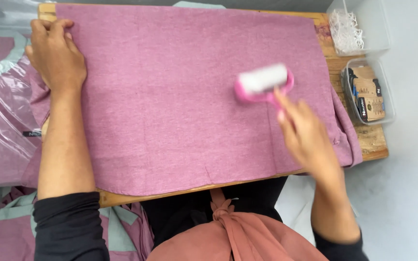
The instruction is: The person uses a pink lint roller to roll over a pink and light blue shirt laid on a wooden table. They repeatedly roll the shirt's front and back, repositioning the garment to cover different areas. The person continues rolling until the end of the clip.
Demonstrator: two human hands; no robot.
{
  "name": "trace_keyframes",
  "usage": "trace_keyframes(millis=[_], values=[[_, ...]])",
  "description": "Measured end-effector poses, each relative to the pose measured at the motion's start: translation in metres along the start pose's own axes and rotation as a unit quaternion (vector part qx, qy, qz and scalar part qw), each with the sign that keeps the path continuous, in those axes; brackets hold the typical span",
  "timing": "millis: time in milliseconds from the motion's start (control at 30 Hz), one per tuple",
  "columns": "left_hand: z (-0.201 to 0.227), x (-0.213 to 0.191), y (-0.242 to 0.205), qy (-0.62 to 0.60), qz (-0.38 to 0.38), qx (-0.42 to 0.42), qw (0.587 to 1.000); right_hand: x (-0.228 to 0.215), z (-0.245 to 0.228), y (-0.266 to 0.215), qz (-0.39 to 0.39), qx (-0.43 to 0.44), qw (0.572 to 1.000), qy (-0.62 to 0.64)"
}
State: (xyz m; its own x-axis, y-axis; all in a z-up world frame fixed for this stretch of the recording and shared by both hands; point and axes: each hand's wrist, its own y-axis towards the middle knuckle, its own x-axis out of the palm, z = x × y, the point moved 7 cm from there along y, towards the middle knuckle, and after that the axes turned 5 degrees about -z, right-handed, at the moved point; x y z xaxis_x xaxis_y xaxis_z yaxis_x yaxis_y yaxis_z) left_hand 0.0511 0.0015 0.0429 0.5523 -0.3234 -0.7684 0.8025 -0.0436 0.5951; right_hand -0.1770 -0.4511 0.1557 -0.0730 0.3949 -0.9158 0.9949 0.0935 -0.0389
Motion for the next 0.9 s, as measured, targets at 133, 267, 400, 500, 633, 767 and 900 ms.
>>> trace_keyframes(millis=[133, 267, 400, 500, 633, 767, 900], values=[[0.003, -0.003, -0.001, 0.003, 0.011, 0.011, 1.000, 0.026, -0.002, -0.063, -0.095, 0.105, 0.990, 0.017], [0.003, -0.003, 0.000, 0.001, 0.013, 0.012, 1.000, 0.033, -0.008, -0.029, -0.032, 0.084, 0.996, 0.001], [0.002, -0.003, -0.001, 0.009, 0.018, 0.005, 1.000, 0.035, -0.025, 0.062, 0.007, 0.025, 1.000, -0.011], [0.000, -0.001, 0.000, 0.006, 0.011, -0.004, 1.000, 0.039, -0.022, 0.140, 0.071, -0.061, 0.995, -0.039], [0.000, -0.002, 0.002, -0.006, 0.006, -0.014, 1.000, 0.040, -0.012, 0.220, 0.083, -0.075, 0.993, -0.041], [0.001, -0.003, -0.001, -0.005, 0.006, -0.014, 1.000, 0.029, -0.014, 0.218, 0.128, -0.139, 0.982, -0.014], [-0.001, 0.000, 0.002, -0.010, 0.001, -0.023, 1.000, 0.006, -0.016, 0.122, 0.082, -0.098, 0.990, 0.065]])
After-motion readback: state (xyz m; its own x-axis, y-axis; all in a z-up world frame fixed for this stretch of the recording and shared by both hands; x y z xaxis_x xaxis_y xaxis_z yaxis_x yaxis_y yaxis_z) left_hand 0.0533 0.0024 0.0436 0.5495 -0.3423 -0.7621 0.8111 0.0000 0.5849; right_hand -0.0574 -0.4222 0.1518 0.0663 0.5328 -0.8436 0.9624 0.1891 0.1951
